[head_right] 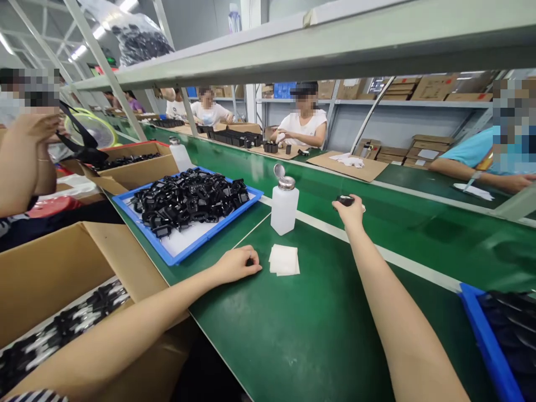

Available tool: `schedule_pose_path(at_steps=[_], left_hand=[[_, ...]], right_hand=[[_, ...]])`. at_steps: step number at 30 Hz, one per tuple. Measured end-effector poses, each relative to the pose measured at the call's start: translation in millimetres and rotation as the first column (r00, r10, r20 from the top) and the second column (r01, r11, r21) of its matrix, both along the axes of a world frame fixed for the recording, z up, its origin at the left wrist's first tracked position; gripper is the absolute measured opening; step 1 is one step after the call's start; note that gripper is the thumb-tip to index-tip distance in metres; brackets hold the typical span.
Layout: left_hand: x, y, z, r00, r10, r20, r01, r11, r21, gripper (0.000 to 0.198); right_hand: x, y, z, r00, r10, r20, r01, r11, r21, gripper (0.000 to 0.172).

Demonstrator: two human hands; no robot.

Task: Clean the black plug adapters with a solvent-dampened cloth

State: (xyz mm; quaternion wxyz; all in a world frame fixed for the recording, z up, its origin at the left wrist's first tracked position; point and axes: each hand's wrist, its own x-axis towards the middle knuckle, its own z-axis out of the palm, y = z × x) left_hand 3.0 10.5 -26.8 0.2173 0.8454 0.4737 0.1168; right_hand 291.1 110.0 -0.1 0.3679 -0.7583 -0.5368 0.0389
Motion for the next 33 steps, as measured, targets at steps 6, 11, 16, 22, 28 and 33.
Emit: schedule_pose_path(at_steps=[6, 11, 16, 22, 28, 33], left_hand=[[-5, 7, -1.4, 0.949, 0.145, 0.278, -0.092, 0.976, -0.195, 0.017], [-8, 15, -8.6, 0.839, 0.299, 0.454, -0.167, 0.937, -0.308, 0.015], [-9, 14, -4.8, 0.902, 0.243, 0.356, -0.131, 0.942, -0.310, 0.026], [-1, 1, 4.4, 0.970, 0.147, 0.194, -0.113, 0.978, -0.178, 0.062], [11, -4, 1.0, 0.974, 0.206, 0.092, -0.208, 0.978, 0.020, 0.041], [4, 4, -1.1, 0.984, 0.136, 0.111, -0.137, 0.990, 0.006, 0.031]], right_hand=[[-79, -65, 11.6, 0.919, 0.382, -0.101, -0.342, 0.897, 0.278, 0.049], [-140, -101, -12.3, 0.764, 0.632, 0.128, -0.614, 0.774, -0.157, 0.045], [-117, -90, -12.5, 0.807, 0.591, 0.018, -0.566, 0.781, -0.263, 0.058], [-84, -73, -5.2, 0.765, 0.633, 0.114, -0.467, 0.668, -0.579, 0.026], [-88, -74, -1.7, 0.842, 0.537, -0.048, -0.497, 0.739, -0.456, 0.009], [-102, -79, -3.6, 0.859, 0.420, -0.294, -0.449, 0.893, -0.036, 0.023]])
